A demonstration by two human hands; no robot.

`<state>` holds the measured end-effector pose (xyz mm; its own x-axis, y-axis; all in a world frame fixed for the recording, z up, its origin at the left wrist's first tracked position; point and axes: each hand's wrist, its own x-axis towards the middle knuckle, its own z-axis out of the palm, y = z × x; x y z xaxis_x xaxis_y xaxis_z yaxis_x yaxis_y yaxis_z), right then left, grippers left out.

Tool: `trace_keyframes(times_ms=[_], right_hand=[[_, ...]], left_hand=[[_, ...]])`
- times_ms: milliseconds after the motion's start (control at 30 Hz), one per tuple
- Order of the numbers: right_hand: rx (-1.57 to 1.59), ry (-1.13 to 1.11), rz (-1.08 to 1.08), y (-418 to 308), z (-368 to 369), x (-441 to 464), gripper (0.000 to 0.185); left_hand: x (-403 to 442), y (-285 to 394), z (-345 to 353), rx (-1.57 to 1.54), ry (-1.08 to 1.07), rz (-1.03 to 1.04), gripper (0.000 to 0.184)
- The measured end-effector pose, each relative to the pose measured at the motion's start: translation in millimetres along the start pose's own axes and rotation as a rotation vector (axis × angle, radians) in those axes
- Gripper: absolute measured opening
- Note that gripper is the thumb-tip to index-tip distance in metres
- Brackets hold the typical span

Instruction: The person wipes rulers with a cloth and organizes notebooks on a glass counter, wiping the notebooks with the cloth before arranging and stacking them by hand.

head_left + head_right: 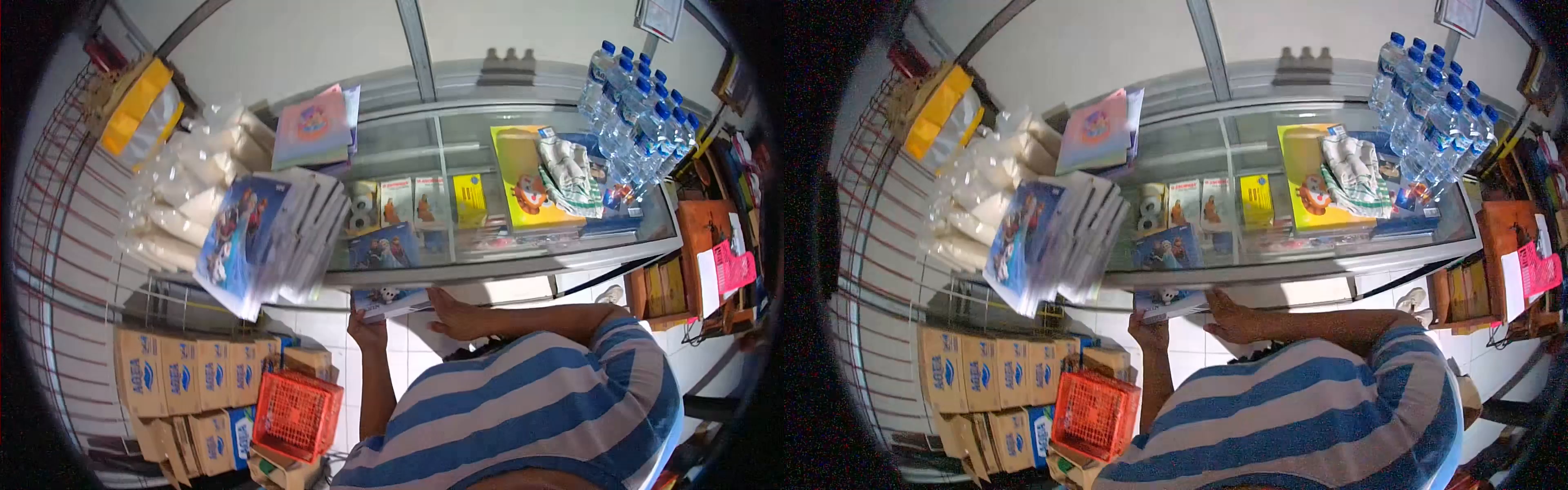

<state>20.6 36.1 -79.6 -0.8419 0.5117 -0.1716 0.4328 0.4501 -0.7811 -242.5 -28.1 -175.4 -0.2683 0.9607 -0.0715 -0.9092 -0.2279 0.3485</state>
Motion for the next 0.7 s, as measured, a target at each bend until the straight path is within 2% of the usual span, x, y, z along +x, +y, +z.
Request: trace_keyframes(times_ms=[33,67,200,233,267,300,367,400,433,467,533,567,600,633,700], right_hand=[[0.049,-0.054,0.094,-0.8,-1.4,12.6,0.068],[0.052,-0.034,0.095,-6.3,-8.8,24.6,0.068],[0.253,-0.467,0.461,-34.5,-55.8,50.7,0.064],[0.267,-0.452,0.467,-22.6,-45.1,56.0,0.064],[0.198,-0.266,0.357,0.8,-19.1,64.9,0.063],[0.126,-0.081,0.249,26.1,10.9,74.2,0.062],[-0.030,0.287,0.038,63.1,51.0,86.3,0.060],[-0.025,0.299,0.048,62.6,50.0,86.5,0.060],[-0.089,0.429,0.039,61.0,49.9,87.2,0.060],[-0.155,0.558,0.031,54.2,47.3,86.9,0.061],[-0.291,0.809,0.010,38.7,43.4,85.7,0.063],[-0.359,0.934,-0.003,27.2,39.4,84.8,0.064],[-0.428,1.060,-0.017,16.1,34.8,82.7,0.065],[-0.425,1.071,-0.013,2.3,15.7,70.5,0.065],[0.164,-0.238,0.374,-6.5,-25.6,28.4,0.044]], left_hand=[[15.1,3.7,-3.2,-0.004,-0.028,-0.022,0.055],[29.4,5.8,5.4,0.005,-0.042,-0.035,0.055],[73.8,-8.7,73.6,0.111,0.209,0.043,0.039],[107.3,-5.6,30.2,-0.015,-0.271,-0.194,0.044],[140.4,-3.4,-13.7,-0.152,-0.748,-0.429,0.050],[141.2,-9.4,14.6,-0.153,-0.748,-0.448,0.050],[145.1,-35.2,76.9,0.289,-0.141,-0.233,0.050],[151.6,-45.5,94.3,0.303,-0.114,-0.255,0.046],[157.3,-54.2,104.3,0.319,-0.088,-0.276,0.042],[161.7,-60.8,106.1,0.324,-0.093,-0.290,0.042],[169.6,-71.4,102.0,1.208,-0.415,0.062,0.052],[199.0,-91.5,12.0,1.215,-0.424,0.057,0.052],[253.8,-118.9,-53.9,1.402,-0.545,0.023,0.070],[218.2,-121.0,-1.3,1.407,-0.555,0.020,0.070],[189.8,-116.7,142.0,0.341,-0.406,-0.451,0.076]])
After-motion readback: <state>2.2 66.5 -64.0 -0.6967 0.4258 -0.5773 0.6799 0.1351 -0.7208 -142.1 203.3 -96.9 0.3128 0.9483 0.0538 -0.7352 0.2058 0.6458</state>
